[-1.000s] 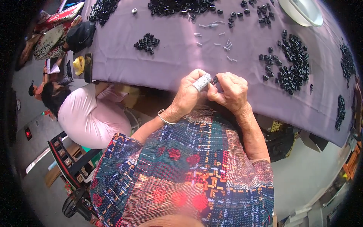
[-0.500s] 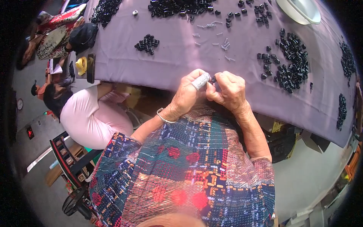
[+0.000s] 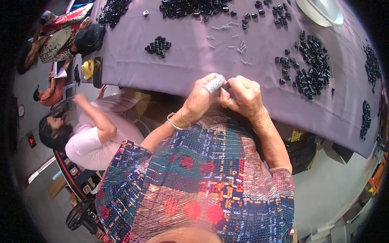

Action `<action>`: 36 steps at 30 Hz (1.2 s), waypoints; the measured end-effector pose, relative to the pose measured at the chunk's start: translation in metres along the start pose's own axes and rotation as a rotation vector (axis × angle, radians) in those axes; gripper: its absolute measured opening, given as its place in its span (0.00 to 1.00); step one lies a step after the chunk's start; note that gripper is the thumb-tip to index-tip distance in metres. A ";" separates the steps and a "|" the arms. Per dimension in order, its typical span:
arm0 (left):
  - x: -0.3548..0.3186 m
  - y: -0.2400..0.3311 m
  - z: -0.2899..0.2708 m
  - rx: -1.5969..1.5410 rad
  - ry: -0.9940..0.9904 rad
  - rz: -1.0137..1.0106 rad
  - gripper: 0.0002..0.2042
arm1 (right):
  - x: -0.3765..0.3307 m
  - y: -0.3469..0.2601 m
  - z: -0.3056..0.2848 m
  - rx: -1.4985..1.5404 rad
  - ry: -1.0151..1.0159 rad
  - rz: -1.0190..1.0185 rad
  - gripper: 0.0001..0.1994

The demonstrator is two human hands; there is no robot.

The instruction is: The person assembles plastic cord locks by picking up plastic components and springs from the table and fitting them together by hand.

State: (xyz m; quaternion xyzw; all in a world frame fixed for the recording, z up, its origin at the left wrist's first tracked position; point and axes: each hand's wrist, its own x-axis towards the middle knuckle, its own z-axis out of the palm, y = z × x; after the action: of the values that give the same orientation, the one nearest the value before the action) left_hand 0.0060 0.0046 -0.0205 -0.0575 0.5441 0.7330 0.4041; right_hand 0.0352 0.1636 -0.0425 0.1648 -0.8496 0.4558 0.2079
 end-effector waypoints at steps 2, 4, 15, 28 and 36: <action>-0.002 -0.002 -0.001 -0.072 -0.011 0.015 0.10 | 0.001 -0.001 0.000 -0.027 -0.008 -0.015 0.07; -0.003 -0.003 -0.002 -0.142 -0.036 0.029 0.10 | 0.000 0.001 0.000 -0.034 -0.010 -0.049 0.08; 0.003 0.018 -0.036 0.639 0.380 0.637 0.04 | 0.011 0.003 -0.028 -0.214 0.194 -0.027 0.10; 0.036 0.065 -0.128 1.424 0.823 1.001 0.09 | 0.022 0.075 -0.101 -0.539 0.222 0.417 0.05; 0.024 0.059 -0.091 1.384 0.909 1.163 0.12 | 0.035 0.076 -0.097 -0.743 -0.054 0.382 0.07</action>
State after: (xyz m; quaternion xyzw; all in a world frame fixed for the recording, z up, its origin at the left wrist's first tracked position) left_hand -0.0805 -0.0644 -0.0251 0.1896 0.8956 0.2481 -0.3167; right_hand -0.0106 0.2824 -0.0300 -0.0702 -0.9767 0.1443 0.1427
